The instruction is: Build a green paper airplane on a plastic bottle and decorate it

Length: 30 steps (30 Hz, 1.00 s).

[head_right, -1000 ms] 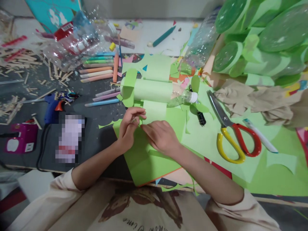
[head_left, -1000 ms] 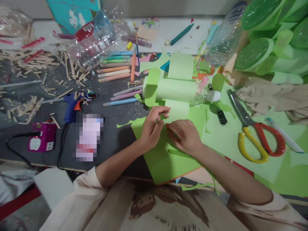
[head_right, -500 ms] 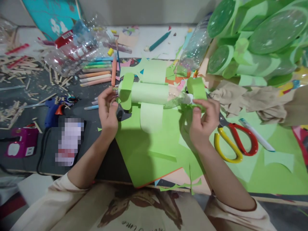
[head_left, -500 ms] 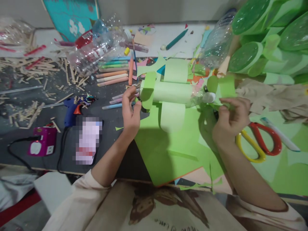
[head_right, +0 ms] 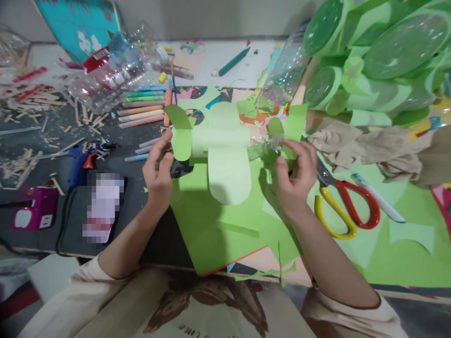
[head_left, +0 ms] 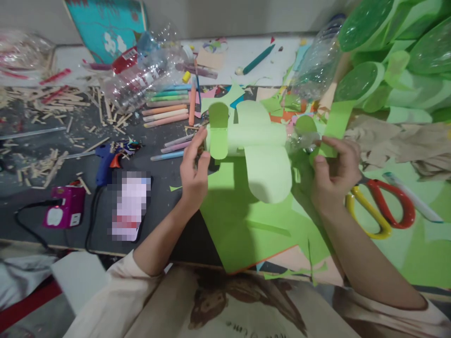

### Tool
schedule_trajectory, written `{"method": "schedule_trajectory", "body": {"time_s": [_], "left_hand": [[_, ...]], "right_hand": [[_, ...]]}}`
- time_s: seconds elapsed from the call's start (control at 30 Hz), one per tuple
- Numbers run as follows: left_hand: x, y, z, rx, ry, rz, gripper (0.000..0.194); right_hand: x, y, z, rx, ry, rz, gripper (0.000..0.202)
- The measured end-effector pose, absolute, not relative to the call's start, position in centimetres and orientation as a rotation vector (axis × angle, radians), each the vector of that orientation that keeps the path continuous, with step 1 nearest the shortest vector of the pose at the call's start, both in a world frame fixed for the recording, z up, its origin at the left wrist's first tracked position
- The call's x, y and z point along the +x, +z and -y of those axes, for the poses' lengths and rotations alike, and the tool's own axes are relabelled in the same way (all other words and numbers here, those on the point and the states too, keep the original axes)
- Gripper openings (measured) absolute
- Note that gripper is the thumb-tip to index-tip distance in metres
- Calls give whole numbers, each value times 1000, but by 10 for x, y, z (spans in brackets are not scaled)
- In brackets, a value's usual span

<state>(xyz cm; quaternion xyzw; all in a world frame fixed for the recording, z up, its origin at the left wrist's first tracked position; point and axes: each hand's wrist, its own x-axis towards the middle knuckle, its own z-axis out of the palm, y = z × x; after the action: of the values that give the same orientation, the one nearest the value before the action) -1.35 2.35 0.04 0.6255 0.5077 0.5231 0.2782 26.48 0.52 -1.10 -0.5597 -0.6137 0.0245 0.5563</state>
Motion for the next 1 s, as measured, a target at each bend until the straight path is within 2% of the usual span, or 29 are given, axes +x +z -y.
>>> {"method": "schedule_trajectory", "body": {"time_s": [0.1,0.37,0.5,0.67,0.87,1.0], "left_hand": [[-14,1,-25,1596,1480,-1386,35],[-20,-8,-34,1670,1404,-1526,45],[-19,-7,-33,1696,1413,-1526,40],[-20,-2,-32,1705,1353,-1554,31],[-14,-2,-32,1637,1346,-1502,22],[-34,7,-30,1603,1268,-1455,36]], "right_hand": [[267,-11,-6,-1279,9,1472,25],[265,-6,-5,-1171,-163,1558,23],[260,-6,-4,-1192,-253,1630,27],[250,-10,-2,-1353,-134,1920,42],[251,-16,-3,-1513,-5,1975,52],[254,-17,-4,-1508,11,1977,52]]}}
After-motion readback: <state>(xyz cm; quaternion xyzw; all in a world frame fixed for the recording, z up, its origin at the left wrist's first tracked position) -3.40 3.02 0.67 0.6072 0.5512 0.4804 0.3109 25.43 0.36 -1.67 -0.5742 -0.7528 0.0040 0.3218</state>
